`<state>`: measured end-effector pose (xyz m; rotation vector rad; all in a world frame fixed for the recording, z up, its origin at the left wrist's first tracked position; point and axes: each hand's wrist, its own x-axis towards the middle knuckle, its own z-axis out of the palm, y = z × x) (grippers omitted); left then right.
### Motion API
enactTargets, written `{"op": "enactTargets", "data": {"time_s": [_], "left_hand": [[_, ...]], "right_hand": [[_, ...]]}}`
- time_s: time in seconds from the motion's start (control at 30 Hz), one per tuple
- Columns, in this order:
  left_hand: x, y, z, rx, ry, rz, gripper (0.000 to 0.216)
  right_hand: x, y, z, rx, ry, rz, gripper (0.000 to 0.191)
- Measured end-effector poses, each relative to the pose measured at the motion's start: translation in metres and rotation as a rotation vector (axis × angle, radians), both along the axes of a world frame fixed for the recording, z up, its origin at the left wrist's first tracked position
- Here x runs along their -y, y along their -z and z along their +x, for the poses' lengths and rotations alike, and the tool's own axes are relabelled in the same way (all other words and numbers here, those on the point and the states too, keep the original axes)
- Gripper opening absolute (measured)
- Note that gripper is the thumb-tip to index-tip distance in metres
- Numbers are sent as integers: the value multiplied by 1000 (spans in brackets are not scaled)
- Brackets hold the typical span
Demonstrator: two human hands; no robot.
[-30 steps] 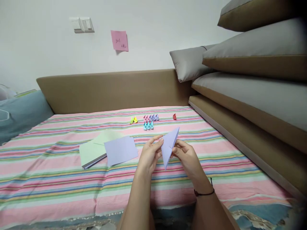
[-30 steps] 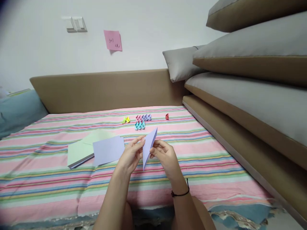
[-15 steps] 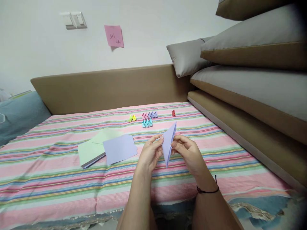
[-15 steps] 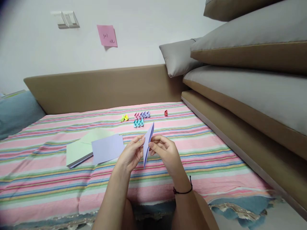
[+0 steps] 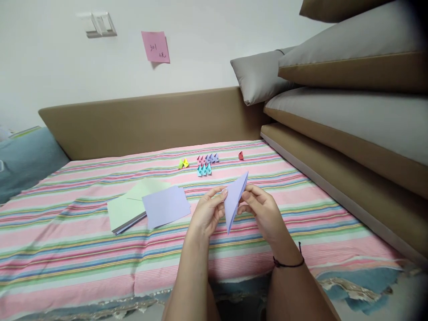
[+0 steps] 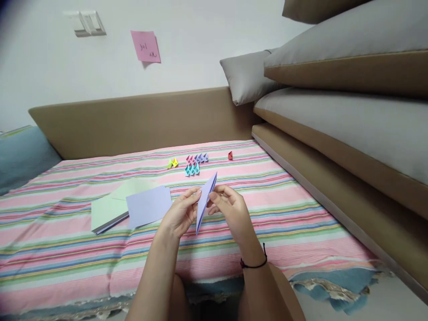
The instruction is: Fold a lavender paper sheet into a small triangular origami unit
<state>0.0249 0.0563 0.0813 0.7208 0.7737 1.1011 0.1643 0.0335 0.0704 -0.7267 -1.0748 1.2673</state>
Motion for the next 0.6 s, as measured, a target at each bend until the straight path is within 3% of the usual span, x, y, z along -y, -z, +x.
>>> {"op": "enactTargets", "data": {"time_s": [0.6], "left_hand": [[-2, 4, 0, 54, 42, -5, 24]], "right_hand": [[0, 1, 0, 11, -3, -12, 29]]}}
